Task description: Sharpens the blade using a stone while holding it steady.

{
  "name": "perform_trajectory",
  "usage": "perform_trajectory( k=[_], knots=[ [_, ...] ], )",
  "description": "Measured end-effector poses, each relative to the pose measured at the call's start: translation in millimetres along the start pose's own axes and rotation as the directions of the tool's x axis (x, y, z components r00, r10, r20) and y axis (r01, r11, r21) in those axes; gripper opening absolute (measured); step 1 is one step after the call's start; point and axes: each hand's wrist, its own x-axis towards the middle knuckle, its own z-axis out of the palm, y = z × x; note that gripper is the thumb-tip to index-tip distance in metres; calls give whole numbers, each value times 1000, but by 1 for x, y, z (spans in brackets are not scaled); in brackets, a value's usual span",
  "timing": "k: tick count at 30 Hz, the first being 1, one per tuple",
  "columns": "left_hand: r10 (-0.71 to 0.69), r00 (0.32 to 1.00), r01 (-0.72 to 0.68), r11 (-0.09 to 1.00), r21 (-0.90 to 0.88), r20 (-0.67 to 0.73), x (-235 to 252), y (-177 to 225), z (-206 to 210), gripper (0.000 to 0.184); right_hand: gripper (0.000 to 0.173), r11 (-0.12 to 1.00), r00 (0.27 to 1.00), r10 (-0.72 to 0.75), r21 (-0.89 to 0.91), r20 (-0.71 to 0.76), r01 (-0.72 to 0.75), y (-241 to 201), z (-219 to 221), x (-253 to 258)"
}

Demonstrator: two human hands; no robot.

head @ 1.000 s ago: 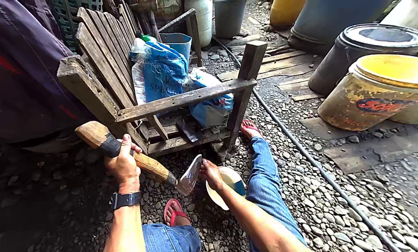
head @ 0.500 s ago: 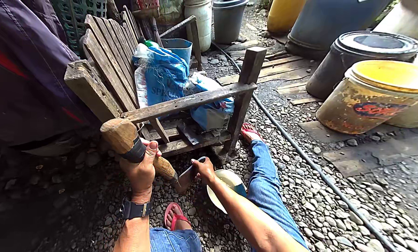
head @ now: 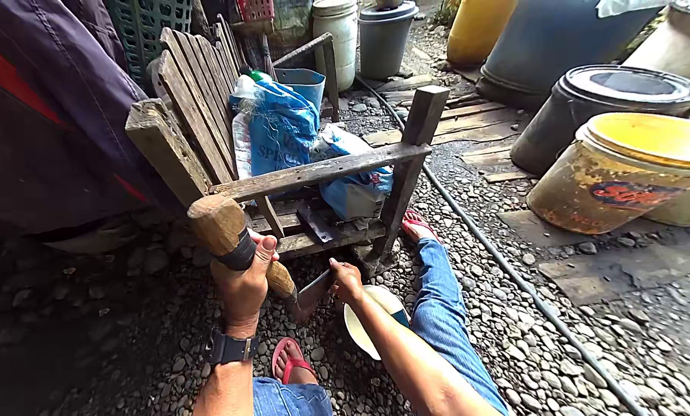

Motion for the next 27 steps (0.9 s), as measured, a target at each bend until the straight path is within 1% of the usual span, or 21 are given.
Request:
perform_trajectory(
  k=[4,8,10,12,13,14,18,24,26,27],
  knots=[
    [14,1000,-14,1000,15,0,2,2,-1,12,35,1000,999,-22,-8,32,22,0,4,-1],
    [6,999,-6,1000,23,-32,4,2,-4,9,31,997,997,-33,71,69,28,6,6,-4],
    [1,999,0,1000,14,-33,5,3,-5,10,32,982,997,5,187,79,-19,5,6,-7],
    [-8,1000,8,1000,15,-27,5,4,-4,10,42,953,995,79,288,53,-92,1,7,-9],
    [-7,1000,8,1000,14,-23,4,4,-3,11,45,942,993,114,316,30,-117,-1,7,-10],
    [-5,1000,6,1000,15,-17,4,5,-2,11,44,933,990,137,332,23,-137,-3,7,-10],
    [-3,1000,4,999,33,-22,4,7,0,11,43,925,988,150,349,33,-152,-2,7,-9],
    [-21,995,26,998,52,-93,5,9,3,10,43,934,987,153,320,44,-159,5,6,-11],
    [-25,989,36,996,76,-143,8,12,2,8,40,920,988,134,361,75,-152,5,4,-12],
    [-35,983,51,995,83,-181,11,14,0,8,39,900,989,102,413,108,-138,5,3,-13]
  ],
)
